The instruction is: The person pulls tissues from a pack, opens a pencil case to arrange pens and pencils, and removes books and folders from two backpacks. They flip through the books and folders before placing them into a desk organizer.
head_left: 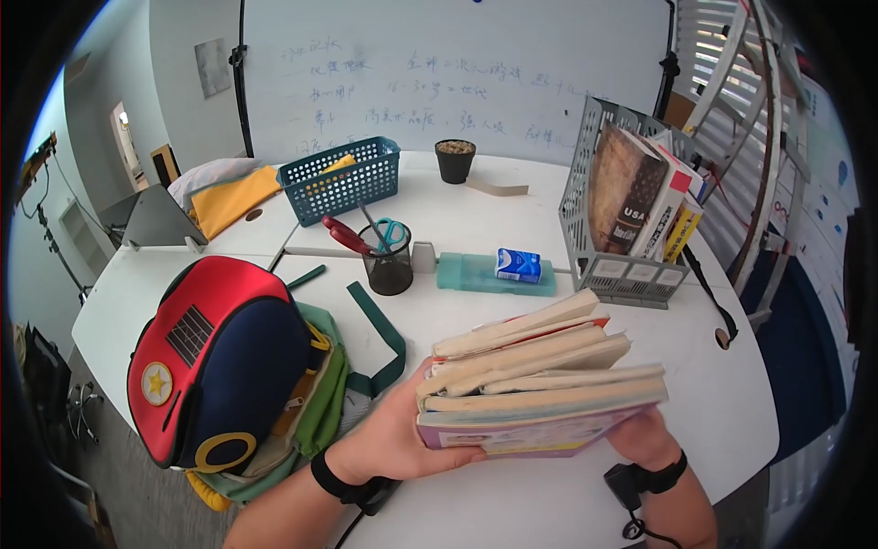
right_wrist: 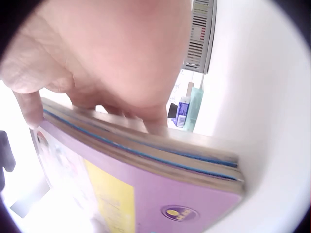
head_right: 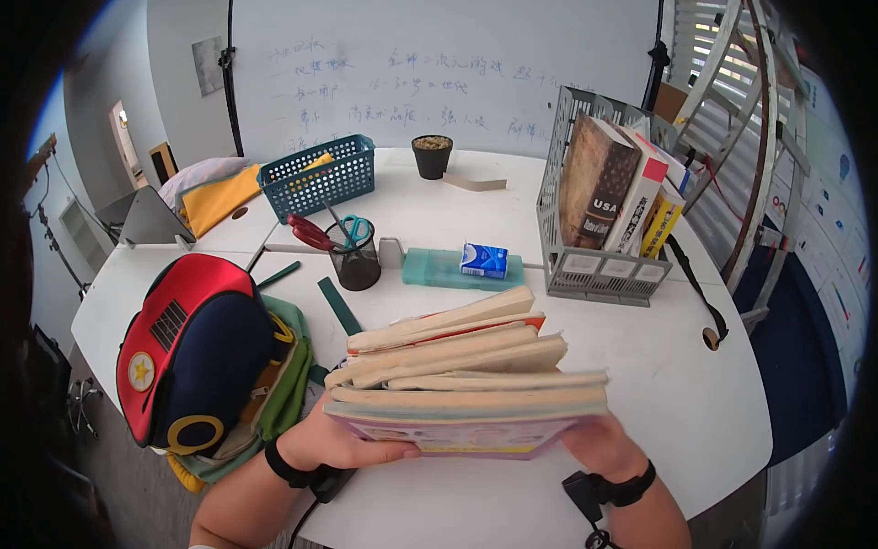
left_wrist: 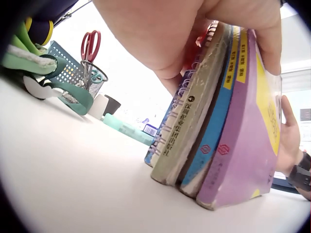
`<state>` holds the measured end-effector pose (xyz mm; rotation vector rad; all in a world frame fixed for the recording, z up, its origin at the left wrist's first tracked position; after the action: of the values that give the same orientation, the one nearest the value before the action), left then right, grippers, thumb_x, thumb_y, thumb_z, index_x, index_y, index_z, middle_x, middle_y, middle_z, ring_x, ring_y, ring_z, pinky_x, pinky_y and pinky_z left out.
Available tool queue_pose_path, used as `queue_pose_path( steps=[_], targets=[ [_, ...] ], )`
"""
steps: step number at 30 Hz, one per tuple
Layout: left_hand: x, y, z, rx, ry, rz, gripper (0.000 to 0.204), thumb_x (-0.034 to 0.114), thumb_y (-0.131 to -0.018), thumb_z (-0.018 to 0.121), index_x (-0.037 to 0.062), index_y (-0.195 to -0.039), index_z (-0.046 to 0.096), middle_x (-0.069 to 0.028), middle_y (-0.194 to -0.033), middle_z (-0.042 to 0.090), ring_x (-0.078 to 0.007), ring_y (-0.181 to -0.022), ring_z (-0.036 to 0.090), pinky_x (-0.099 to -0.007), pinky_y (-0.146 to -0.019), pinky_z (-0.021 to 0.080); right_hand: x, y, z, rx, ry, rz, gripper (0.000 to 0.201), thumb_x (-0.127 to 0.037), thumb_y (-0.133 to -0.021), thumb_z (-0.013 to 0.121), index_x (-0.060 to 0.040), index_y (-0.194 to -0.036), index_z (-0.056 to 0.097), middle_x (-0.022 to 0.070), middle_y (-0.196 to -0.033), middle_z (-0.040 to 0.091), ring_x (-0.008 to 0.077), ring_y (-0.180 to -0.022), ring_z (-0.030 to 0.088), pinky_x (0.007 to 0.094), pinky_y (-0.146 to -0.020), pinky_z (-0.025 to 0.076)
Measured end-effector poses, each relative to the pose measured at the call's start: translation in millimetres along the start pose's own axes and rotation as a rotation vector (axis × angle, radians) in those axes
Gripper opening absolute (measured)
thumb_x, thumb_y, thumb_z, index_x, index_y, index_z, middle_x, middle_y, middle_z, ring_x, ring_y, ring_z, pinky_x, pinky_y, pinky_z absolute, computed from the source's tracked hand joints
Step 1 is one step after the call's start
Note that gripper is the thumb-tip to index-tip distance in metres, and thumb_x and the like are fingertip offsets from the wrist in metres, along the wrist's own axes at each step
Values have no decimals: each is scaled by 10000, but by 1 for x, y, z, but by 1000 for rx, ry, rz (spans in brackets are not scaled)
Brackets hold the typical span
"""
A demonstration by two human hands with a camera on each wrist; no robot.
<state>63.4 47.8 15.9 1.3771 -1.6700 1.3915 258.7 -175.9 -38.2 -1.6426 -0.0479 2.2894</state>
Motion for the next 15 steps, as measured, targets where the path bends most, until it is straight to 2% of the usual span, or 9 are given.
queue_pose_path(
  steps=[3,4,5,7,8,9,11,13,15],
  targets=[
    [0,1,-3,24,102,19,998,53,-800,938,-17,-1615,366,-143,-1573,528,-214,-1402,537,-366,-1180,432,-11,1,-8,-138,-158,-37,670,-327,-1135,368,55,-1679,288,231,-1717,367,342,-1594,357,507,-1330,213],
    [3,1,-3,28,69,21,988,53,-800,934,-18,-1611,374,-144,-1558,542,-218,-1395,545,-365,-1177,434,-12,3,-12,46,-305,119,575,-257,-1125,462,67,-1599,460,266,-1701,384,367,-1561,412,515,-1299,290],
    [6,0,-3,33,37,24,978,53,-800,930,-19,-1606,381,-144,-1544,556,-223,-1387,553,-364,-1174,437,-25,-1,-7,47,-303,117,575,-257,-1125,462,67,-1599,460,266,-1701,384,367,-1561,412,515,-1299,290],
    [5,1,0,42,32,11,971,54,-800,927,-20,-1603,385,-145,-1533,568,-224,-1385,557,-364,-1172,438,-50,-13,19,-144,300,-44,429,-160,-1093,562,89,-1433,645,289,-1654,449,382,-1496,497,500,-1245,384],
    [4,3,1,51,28,-4,965,56,-801,923,-20,-1600,389,-147,-1522,580,-226,-1382,561,-364,-1171,440,-52,-16,25,-23,78,-81,319,-68,-1045,649,127,-1288,721,290,-1582,536,360,-1421,575,457,-1187,449],
    [3,3,1,51,29,-6,965,56,-801,923,-20,-1600,389,-147,-1522,580,-226,-1382,561,-364,-1171,440,-49,-15,25,-23,77,-79,319,-68,-1045,649,127,-1288,721,290,-1582,536,360,-1421,575,457,-1187,449],
    [2,2,0,42,17,44,954,70,-809,926,-20,-1596,396,-152,-1516,587,-229,-1383,563,-364,-1167,444,-44,-12,6,222,241,-76,297,-82,-1052,657,120,-1256,736,264,-1510,601,333,-1365,613,428,-1172,457],
    [-2,4,-1,47,84,16,933,59,-825,915,-19,-1596,396,-152,-1517,589,-227,-1386,561,-367,-1169,445,-42,-18,9,242,345,-137,317,-108,-1062,652,70,-1319,706,222,-1439,652,277,-1308,649,388,-1138,474],
    [-6,4,3,46,165,-11,912,48,-842,904,-18,-1596,396,-152,-1519,590,-225,-1389,560,-370,-1170,446,-54,-7,5,289,268,-395,383,-140,-1091,600,6,-1445,607,171,-1419,662,233,-1296,650,375,-1128,488]
  ],
)
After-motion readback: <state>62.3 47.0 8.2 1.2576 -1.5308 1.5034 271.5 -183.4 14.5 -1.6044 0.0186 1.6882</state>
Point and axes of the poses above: each hand's wrist, its own y-axis away from the middle knuckle, its own z-axis out of the palm, x = y × z, the point moved 7 cm from there along -y, towards the middle knuckle
